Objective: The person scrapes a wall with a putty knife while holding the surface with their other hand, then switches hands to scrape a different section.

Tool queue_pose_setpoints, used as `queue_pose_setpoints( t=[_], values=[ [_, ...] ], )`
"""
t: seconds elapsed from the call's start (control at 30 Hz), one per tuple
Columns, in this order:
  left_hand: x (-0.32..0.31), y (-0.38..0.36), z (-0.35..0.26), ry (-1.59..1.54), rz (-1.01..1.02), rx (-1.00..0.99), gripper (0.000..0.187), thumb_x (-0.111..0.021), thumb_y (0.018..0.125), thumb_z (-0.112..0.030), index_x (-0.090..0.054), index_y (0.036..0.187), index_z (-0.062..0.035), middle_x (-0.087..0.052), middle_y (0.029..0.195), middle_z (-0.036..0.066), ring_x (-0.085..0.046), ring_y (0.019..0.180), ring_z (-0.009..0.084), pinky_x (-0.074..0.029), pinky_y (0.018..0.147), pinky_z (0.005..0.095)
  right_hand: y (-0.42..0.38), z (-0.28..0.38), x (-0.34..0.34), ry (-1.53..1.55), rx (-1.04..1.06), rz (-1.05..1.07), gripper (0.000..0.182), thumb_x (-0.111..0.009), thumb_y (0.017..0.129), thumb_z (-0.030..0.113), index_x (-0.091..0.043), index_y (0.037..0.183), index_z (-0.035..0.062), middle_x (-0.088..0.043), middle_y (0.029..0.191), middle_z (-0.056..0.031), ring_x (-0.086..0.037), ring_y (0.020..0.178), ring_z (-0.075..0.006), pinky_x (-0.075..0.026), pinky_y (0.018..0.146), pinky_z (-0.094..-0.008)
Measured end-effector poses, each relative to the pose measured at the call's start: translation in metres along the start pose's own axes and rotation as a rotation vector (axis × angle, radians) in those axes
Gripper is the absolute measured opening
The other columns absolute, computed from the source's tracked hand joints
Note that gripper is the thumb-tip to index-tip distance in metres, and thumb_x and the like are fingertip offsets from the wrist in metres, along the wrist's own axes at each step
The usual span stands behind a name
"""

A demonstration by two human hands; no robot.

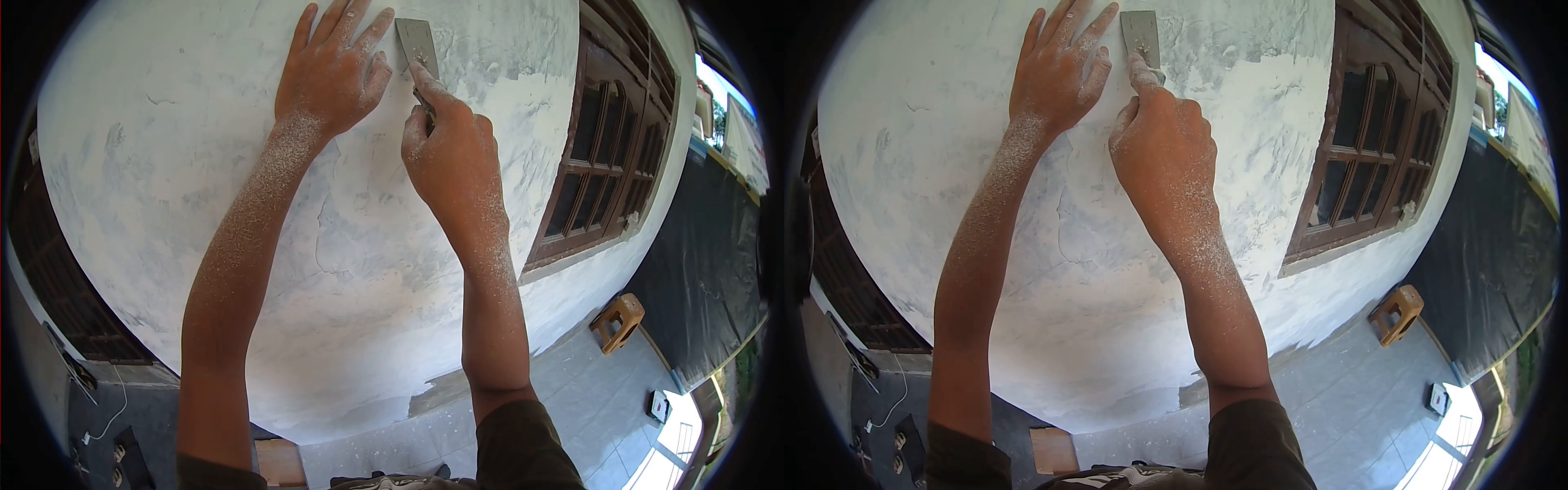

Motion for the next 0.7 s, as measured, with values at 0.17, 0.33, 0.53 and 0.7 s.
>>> queue_pose_setpoints(
  t=[0.17, 0.33, 0.53, 0.7],
  values=[
    [0.001, -0.001, 0.000, -0.022, 0.015, 0.000, 0.061, -0.054, 0.093, -0.026, -0.047, 0.150, -0.0040, -0.032, 0.163, 0.020, -0.022, 0.155, 0.0324, -0.012, 0.128, 0.0531, 0.008, 0.003, 0.006, 0.013, 0.018, -0.032, 0.042, -0.056, 0.097, 0.006, -0.063, 0.139, 0.0062, -0.075, 0.100, -0.0247, -0.077, 0.077, -0.0320, -0.063, 0.076, -0.0411],
    [0.001, 0.001, 0.000, -0.030, 0.017, 0.012, 0.061, -0.054, 0.093, -0.027, -0.047, 0.150, -0.0042, -0.031, 0.163, 0.020, -0.022, 0.155, 0.0326, -0.012, 0.128, 0.0530, -0.001, 0.000, 0.000, 0.024, -0.020, 0.005, 0.041, -0.056, 0.097, 0.006, -0.064, 0.137, 0.0056, -0.075, 0.099, -0.0244, -0.077, 0.077, -0.0311, -0.062, 0.076, -0.0403],
    [0.002, -0.001, -0.002, -0.013, 0.004, 0.006, 0.062, -0.055, 0.093, -0.026, -0.046, 0.151, -0.0057, -0.030, 0.164, 0.020, -0.022, 0.155, 0.0334, -0.014, 0.128, 0.0521, -0.003, -0.003, 0.002, 0.017, 0.007, -0.012, 0.042, -0.056, 0.097, 0.007, -0.063, 0.138, 0.0058, -0.075, 0.101, -0.0245, -0.077, 0.079, -0.0319, -0.062, 0.077, -0.0417],
    [-0.001, 0.007, 0.001, -0.007, -0.067, 0.030, 0.062, -0.056, 0.092, -0.026, -0.047, 0.151, -0.0091, -0.030, 0.164, 0.020, -0.022, 0.155, 0.0334, -0.014, 0.127, 0.0525, 0.013, 0.001, 0.002, 0.020, 0.006, -0.040, 0.041, -0.057, 0.096, 0.007, -0.064, 0.137, 0.0055, -0.075, 0.100, -0.0249, -0.076, 0.078, -0.0328, -0.062, 0.078, -0.0407]
  ],
)
Point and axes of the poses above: each hand's wrist, its own y-axis towards the middle knuckle, its own x-axis out of the back of the hand, z = x × y, the point moved 3 cm from there along y, towards the middle knuckle
